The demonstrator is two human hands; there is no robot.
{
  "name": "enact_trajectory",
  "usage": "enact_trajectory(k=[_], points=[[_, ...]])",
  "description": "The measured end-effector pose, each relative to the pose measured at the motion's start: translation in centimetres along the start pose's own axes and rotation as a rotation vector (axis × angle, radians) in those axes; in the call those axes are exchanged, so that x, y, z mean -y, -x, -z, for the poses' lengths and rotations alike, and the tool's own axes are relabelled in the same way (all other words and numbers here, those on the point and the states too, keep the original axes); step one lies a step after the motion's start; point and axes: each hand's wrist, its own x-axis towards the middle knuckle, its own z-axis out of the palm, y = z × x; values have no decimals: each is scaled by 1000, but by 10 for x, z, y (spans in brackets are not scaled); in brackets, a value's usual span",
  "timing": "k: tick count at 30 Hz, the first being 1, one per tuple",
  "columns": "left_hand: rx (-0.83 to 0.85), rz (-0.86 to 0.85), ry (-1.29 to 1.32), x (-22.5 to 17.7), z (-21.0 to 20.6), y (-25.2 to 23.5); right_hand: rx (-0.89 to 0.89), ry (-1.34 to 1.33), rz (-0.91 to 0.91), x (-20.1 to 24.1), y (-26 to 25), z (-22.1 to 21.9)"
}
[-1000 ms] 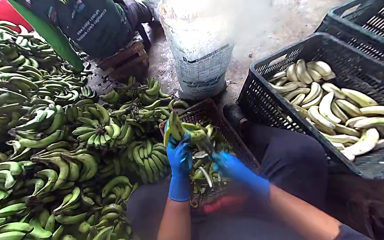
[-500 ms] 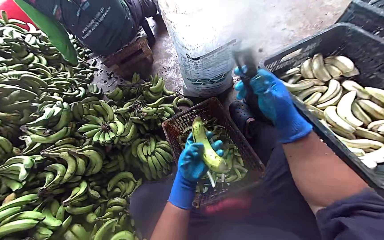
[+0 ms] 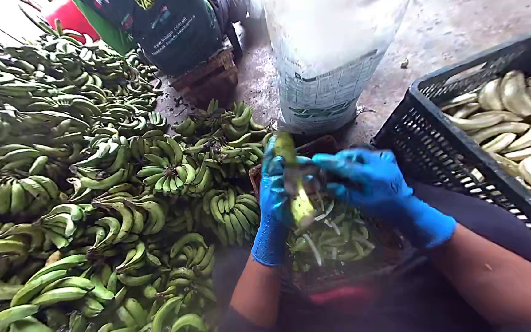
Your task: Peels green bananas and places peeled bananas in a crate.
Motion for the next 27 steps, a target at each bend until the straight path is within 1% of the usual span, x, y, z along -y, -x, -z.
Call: enact_trajectory(k=[2, 3, 4, 5, 6, 8, 9, 10, 11, 12, 13, 14, 16, 17, 18, 19, 20, 21, 23, 24, 25, 26, 27], points=[[144, 308, 182, 1, -6, 3, -222, 157, -79, -20, -22, -2], [180, 384, 231, 4, -6, 5, -304, 200, -131, -28, -32, 1], [178, 396, 272, 6, -4, 5, -325, 215, -168, -32, -39, 4], [154, 356, 301, 6, -1, 1, -293, 204, -194, -29, -41, 7], [97, 264, 273, 3, 3, -3, -229, 178, -191, -20, -36, 6], [-57, 5, 97, 0, 15, -11, -95, 88, -107, 2, -15, -5], [-115, -128, -12, 0, 19, -13, -42, 42, -56, 13, -2, -10], [-170, -228, -66, 0, 22, -14, -12, 0, -16, 23, 8, -13], [-204, -290, -80, 1, 22, -14, 6, -19, 9, 29, 14, -14], [-184, -296, -89, 1, 20, -12, 6, -27, 29, 30, 13, -13], [-105, -241, -84, 0, 18, -7, -12, -20, 46, 24, 7, -12], [19, -122, -33, -1, 17, -4, -44, 1, 54, 14, -3, -10], [258, 256, 153, 0, 19, -9, -119, 75, 15, -11, -23, -5], [355, 406, 187, 1, 20, -13, -162, 125, -29, -22, -32, -2], [405, 477, 171, 3, 21, -16, -195, 161, -88, -29, -38, 0], [403, 458, 145, 5, 22, -17, -209, 182, -148, -33, -40, 2], [341, 374, 129, 7, 25, -17, -209, 184, -181, -30, -39, 3], [239, 238, 104, 9, 27, -17, -197, 168, -175, -22, -34, 2], [-70, -98, 136, 12, 17, -19, -185, 127, -89, 3, -13, -7], [-180, -243, 177, 11, 12, -22, -194, 108, -37, 15, -1, -14], [-270, -367, 213, 9, 6, -24, -208, 98, 5, 24, 8, -19], [-323, -439, 250, 7, 3, -23, -212, 102, 34, 30, 13, -22], [-322, -462, 251, 7, 1, -20, -204, 89, 49, 30, 13, -22]])
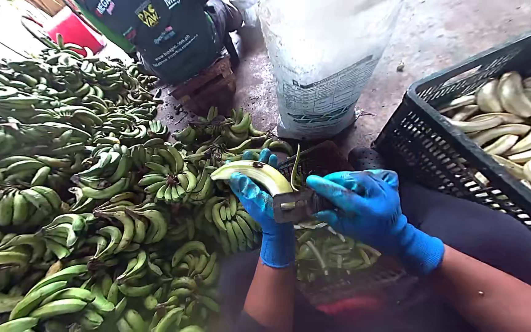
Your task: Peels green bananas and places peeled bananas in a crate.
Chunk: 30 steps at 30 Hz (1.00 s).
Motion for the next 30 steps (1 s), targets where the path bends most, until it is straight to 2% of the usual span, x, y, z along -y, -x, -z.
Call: enact_trajectory(k=[4, 7, 10, 12, 15, 17, 18, 20, 23, 24, 27, 30], points=[[252, 279, -158, -9, -1, 12, 28, -90, 6, -26, -24, 1], [483, 403, -294, -23, 13, 5, 55, -100, 60, -34, -28, 9], [742, 571, -417, -39, 16, 6, 95, -111, -1, -50, -35, 11], [818, 634, -404, -38, 15, 8, 85, -50, -24, -56, -39, 14], [564, 482, -418, -32, 21, 9, 75, -47, 13, -44, -31, 18], [487, 370, -316, -30, 25, 2, 88, -72, 73, -33, -20, 16], [491, 375, -275, -33, 25, 1, 95, -84, 98, -28, -16, 14], [596, 456, -384, -45, 23, 9, 97, -109, 89, -30, -21, 14], [803, 610, -498, -46, 21, 14, 107, -83, -10, -53, -40, 19], [813, 616, -493, -42, 24, 12, 130, -75, -49, -59, -43, 20], [622, 531, -349, -28, 30, 4, 82, -67, -93, -57, -41, 22], [271, 427, -25, -17, 19, -2, 13, -101, -9, -31, -18, 6]])
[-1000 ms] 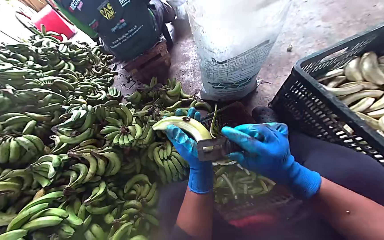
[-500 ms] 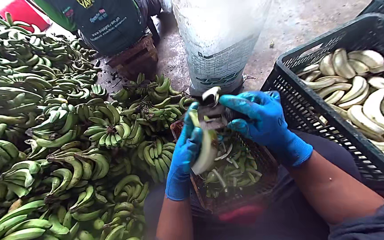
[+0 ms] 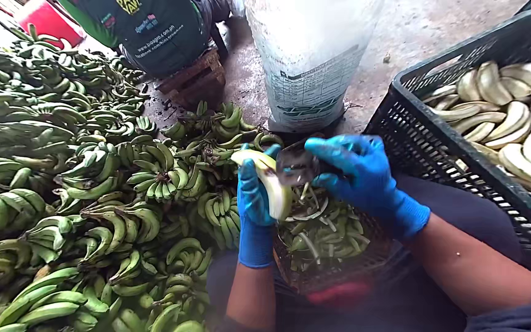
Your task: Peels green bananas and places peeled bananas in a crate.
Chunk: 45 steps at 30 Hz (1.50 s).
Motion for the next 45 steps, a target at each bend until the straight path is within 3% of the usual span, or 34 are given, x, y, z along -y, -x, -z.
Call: enact_trajectory(k=[2, 4, 7, 10, 13, 19, 22, 24, 26, 29, 32, 34, 38, 40, 42, 43, 45], points=[[-185, -41, 216, -7, -16, -4, -48, 43, 99, 19, 18, -11], [-268, -105, 294, -8, -24, -3, -62, 70, 151, 27, 18, -12], [-120, -56, 229, -10, -23, -2, -2, 19, 108, 18, 4, -6], [-7, 15, 82, -18, -16, 0, -39, 41, 138, 12, 7, -6], [-89, 9, -99, -17, -21, 12, -47, 91, 206, 11, 7, -10], [103, 31, -892, -20, -24, 32, 318, -137, -125, -17, -33, -1], [165, -31, -994, -23, -8, 27, 381, -125, -258, -20, -29, -8], [208, -5, -871, -24, -4, 27, 419, 21, -404, -25, -28, -11], [196, 36, -543, -22, -8, 22, 389, 92, -493, -29, -27, -7], [79, 68, -33, -16, -6, 5, 147, 45, -133, -9, -10, -1], [67, 255, 575, -16, 7, -4, 27, 19, 197, 15, 15, -11], [150, 220, 496, -9, 4, 2, 42, -12, 188, 23, 12, -15], [25, -3, 72, 4, -18, 8, 197, -243, -230, 21, -14, -17], [-1, 23, 6, 3, -16, 5, 240, -265, -427, 8, -19, -21], [96, 58, 82, 2, -9, 7, 276, -309, -644, -8, -18, -20], [120, 72, 134, 1, -6, 6, 274, -305, -685, -14, -17, -17], [151, 108, 210, -2, 3, -1, 268, -209, -465, -18, -15, -7]])
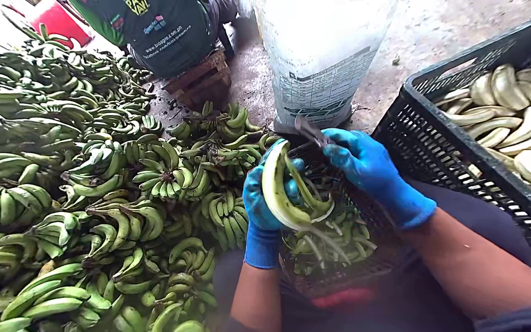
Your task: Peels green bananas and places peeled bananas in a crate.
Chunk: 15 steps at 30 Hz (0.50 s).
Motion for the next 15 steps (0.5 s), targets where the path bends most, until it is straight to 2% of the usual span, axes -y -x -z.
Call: enact_trajectory(k=[3, 5, 7, 9, 12, 13, 15], points=[[-8, 120, 101, -8, 17, -3, 70, 116, 513, 6, 20, 8], [-91, 156, 71, -11, 12, -3, 105, 137, 607, 15, 29, 4], [-157, 61, -168, -6, -3, 4, 88, 127, 489, 19, 30, -5], [-176, -33, -322, 2, -13, 12, -12, 117, 304, 18, 20, -9], [-135, 45, -156, 2, -19, 12, -129, 33, -4, 6, 0, 4], [-100, 70, -114, -2, -14, 9, -136, -20, -34, 4, -3, 10], [-47, 128, -37, -11, 1, 2, -71, -83, 90, 6, 2, 16]])
